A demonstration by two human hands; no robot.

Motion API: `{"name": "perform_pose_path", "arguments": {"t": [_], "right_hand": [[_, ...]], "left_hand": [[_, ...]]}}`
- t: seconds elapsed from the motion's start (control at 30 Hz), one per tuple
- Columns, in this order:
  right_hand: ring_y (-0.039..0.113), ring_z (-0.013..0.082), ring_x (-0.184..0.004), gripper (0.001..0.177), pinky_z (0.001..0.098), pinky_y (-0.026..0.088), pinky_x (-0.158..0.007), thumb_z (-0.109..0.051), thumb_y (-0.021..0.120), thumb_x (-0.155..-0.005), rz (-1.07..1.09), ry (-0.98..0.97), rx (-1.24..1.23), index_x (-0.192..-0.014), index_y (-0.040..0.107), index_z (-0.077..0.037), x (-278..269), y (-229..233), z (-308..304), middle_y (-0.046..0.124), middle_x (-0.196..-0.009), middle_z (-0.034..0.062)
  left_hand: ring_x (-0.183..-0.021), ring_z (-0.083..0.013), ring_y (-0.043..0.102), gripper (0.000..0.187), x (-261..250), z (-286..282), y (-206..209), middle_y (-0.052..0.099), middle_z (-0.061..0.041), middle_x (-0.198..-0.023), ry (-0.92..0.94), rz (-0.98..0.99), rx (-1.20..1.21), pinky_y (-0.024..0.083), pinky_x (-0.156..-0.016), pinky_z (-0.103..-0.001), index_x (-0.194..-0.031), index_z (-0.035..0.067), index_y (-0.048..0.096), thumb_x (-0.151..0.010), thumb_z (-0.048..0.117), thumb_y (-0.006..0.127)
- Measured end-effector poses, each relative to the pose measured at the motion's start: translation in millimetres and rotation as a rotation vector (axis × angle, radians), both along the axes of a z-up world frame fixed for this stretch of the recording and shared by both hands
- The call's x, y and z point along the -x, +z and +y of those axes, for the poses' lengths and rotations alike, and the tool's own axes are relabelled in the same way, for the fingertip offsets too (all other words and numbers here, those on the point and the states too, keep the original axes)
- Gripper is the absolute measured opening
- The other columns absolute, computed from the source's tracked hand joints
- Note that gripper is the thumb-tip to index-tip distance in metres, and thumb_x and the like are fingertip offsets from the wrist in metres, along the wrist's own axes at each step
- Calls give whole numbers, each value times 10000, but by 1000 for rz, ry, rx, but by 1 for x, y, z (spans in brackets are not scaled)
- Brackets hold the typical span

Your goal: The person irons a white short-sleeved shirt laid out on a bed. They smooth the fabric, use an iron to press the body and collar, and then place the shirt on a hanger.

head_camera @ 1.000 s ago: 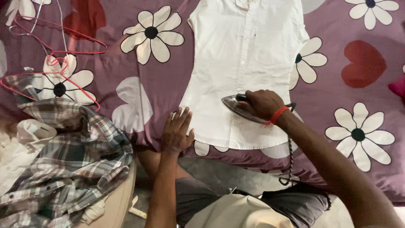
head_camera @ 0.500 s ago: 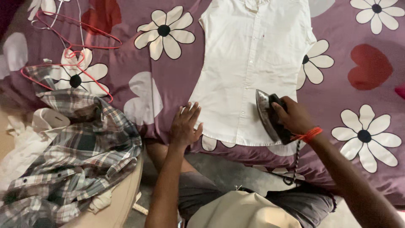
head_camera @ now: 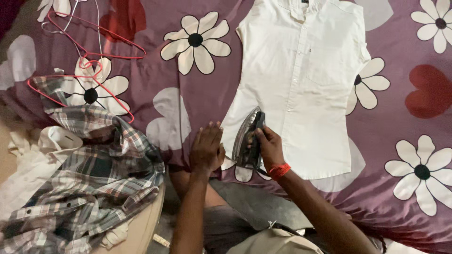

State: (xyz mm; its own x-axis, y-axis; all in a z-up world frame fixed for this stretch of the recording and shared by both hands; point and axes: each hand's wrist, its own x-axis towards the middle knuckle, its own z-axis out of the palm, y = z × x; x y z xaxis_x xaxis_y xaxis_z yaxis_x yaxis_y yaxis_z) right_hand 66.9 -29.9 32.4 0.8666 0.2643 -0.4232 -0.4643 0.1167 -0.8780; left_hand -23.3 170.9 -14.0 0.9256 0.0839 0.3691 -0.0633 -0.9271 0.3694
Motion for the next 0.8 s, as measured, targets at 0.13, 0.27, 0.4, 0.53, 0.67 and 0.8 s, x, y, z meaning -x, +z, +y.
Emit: {"name": "perform_pose_path", "arguments": {"t": [0.13, 0.27, 0.4, 0.53, 0.67, 0.8], "right_hand": [[642, 104, -675, 207, 279, 560, -605, -194, 544, -1060, -126, -42, 7, -1086, 665, -28, -52, -25, 6, 678, -816, 34], [602, 113, -594, 271, 289, 538, -534, -252, 532, -1104, -193, -114, -30, -1020, 637, -17, -115, -39, 23, 656, -766, 41], [571, 97, -573, 298, 281, 504, -494, -286, 516, -1102, -187, -153, -20, -1027, 651, -32, -114, -32, 32, 644, -765, 29], [561, 103, -560, 247, 272, 491, -490, -255, 535, -1068, -26, -100, -116, -1036, 644, -36, -45, -21, 43, 642, -747, 21], [538, 88, -538, 258, 253, 475, -483, -268, 530, -1071, -79, -108, -113, -1069, 663, -47, -10, -20, 56, 595, -692, 8], [520, 79, -519, 273, 251, 456, -460, -279, 532, -1094, -157, -165, -61, -1036, 654, -41, -54, -27, 67, 571, -670, 3]], "left_hand": [[-1412, -319, 517, 522, 1, 0, -1, 556, -124, -1512, -9, -14, 17, 375, -1192, -508, -1368, 36, 622, -873, 193, 564], [-1416, -338, 511, 571, -1, 1, 2, 544, -151, -1531, -21, -59, 10, 368, -1191, -528, -1398, 6, 599, -859, 188, 554], [-1394, -362, 499, 515, 2, 0, 5, 538, -168, -1495, 81, -152, 14, 337, -1154, -598, -1324, 24, 629, -843, 190, 549], [-1388, -358, 504, 421, 2, 0, 1, 552, -170, -1453, 114, -211, 67, 340, -1154, -601, -1211, 40, 647, -827, 178, 545], [-1368, -355, 515, 372, 2, 1, -3, 577, -165, -1417, 78, -124, 43, 361, -1149, -577, -1106, 60, 645, -765, 185, 563], [-1351, -347, 522, 319, 2, 3, -2, 585, -155, -1409, 71, -118, 14, 376, -1135, -564, -1052, 66, 636, -763, 182, 570]]}}
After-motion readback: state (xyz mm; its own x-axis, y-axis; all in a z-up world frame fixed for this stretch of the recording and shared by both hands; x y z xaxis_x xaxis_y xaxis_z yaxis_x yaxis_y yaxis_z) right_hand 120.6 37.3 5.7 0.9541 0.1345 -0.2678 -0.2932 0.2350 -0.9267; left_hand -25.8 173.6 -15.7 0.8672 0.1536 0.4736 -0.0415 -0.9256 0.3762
